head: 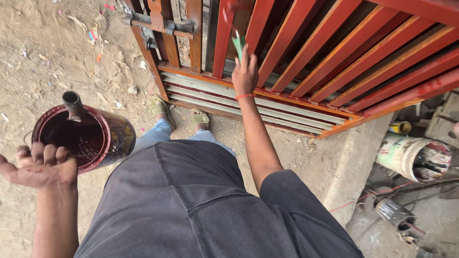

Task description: The person paints a metal gate red using a paint roller and a paint can. They repeatedly dip the roller into the can and apply paint to the vertical bars and horizontal frame of the gate.

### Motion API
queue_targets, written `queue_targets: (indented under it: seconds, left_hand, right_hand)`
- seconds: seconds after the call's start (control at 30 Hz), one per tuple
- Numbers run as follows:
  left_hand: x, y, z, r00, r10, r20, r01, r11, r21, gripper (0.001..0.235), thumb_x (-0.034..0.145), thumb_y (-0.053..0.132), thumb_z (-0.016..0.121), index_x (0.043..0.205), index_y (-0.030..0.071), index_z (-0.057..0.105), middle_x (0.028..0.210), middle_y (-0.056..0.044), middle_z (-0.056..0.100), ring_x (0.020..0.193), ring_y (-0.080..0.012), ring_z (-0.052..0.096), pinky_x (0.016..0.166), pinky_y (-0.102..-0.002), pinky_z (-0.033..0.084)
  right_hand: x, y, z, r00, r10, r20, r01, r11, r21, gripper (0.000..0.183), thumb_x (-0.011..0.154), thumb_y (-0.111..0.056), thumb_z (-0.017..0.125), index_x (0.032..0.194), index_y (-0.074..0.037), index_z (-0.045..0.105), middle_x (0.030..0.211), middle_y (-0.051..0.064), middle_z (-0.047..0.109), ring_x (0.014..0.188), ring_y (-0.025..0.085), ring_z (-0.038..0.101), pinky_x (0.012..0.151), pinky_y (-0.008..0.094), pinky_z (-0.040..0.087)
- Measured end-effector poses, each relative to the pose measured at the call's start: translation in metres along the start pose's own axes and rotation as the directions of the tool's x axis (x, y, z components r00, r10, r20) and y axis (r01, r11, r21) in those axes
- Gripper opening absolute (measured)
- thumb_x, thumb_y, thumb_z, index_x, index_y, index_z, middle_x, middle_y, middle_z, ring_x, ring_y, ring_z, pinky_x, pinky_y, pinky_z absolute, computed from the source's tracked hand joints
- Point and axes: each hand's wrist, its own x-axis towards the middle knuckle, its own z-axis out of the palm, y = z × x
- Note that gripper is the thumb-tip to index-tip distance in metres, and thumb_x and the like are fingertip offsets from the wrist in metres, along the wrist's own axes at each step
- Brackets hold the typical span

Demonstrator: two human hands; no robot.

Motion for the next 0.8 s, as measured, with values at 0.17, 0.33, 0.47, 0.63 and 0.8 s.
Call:
queue_targets:
  seconds: [0.17,0.33,0.47,0.63,0.8]
  left_hand:
    - [0.008,0.001,-0.002,0.995,-0.045,0.087,0.054,0.993,-0.104,0.058,0.094,0.072,0.061,0.079,0.017,0.049,0.058,0.002,0.032,0.051,-0.0148,0.027,0.047,-0.024,0.025]
    - [0.028,-0.007,-0.013,0.999,0.038,-0.003,-0.038,0.985,-0.171,0.062,0.105,0.069,0.056,0.072,0.017,0.049,0.058,0.003,0.034,0.05,-0.0108,0.026,0.049,-0.026,0.024]
    - [0.058,-0.003,-0.017,0.998,-0.03,0.064,0.044,0.971,-0.233,0.065,0.103,0.074,0.053,0.07,0.018,0.057,0.052,0.002,0.035,0.045,-0.0127,0.025,0.041,-0.025,0.022]
    - [0.095,0.003,-0.013,0.996,-0.082,0.028,0.087,0.971,-0.221,0.06,0.106,0.069,0.05,0.074,0.019,0.06,0.057,0.003,0.036,0.045,-0.0118,0.025,0.046,-0.025,0.023]
    - [0.132,0.023,0.015,0.968,-0.17,0.182,0.209,0.953,-0.219,0.063,0.105,0.073,0.047,0.07,0.021,0.048,0.054,0.004,0.036,0.042,-0.0127,0.026,0.045,-0.026,0.025]
  right_hand:
    - [0.037,-0.044,-0.023,0.964,0.259,-0.066,-0.21,0.884,0.417,0.049,0.102,-0.021,0.068,0.146,-0.009,0.054,0.104,0.008,0.063,0.078,0.02,0.064,0.061,0.034,0.054]
    - [0.052,-0.058,-0.043,0.694,0.632,0.346,-0.556,0.164,0.814,0.029,0.1,-0.017,0.064,0.121,0.003,0.064,0.08,0.005,0.064,0.048,0.012,0.054,0.035,0.029,0.041]
    - [0.063,-0.061,-0.052,0.633,0.601,0.487,-0.603,-0.011,0.797,0.022,0.098,-0.019,0.061,0.115,-0.004,0.064,0.075,0.005,0.062,0.045,0.012,0.053,0.033,0.027,0.034]
    - [0.077,-0.061,-0.045,0.7,0.408,0.586,-0.585,-0.142,0.798,0.02,0.107,-0.021,0.057,0.114,-0.003,0.058,0.08,0.008,0.06,0.049,0.014,0.051,0.041,0.028,0.035]
    - [0.086,-0.068,-0.008,0.783,0.362,0.506,-0.509,-0.095,0.856,0.026,0.106,-0.026,0.054,0.121,-0.005,0.062,0.081,0.005,0.059,0.049,0.012,0.05,0.038,0.026,0.034]
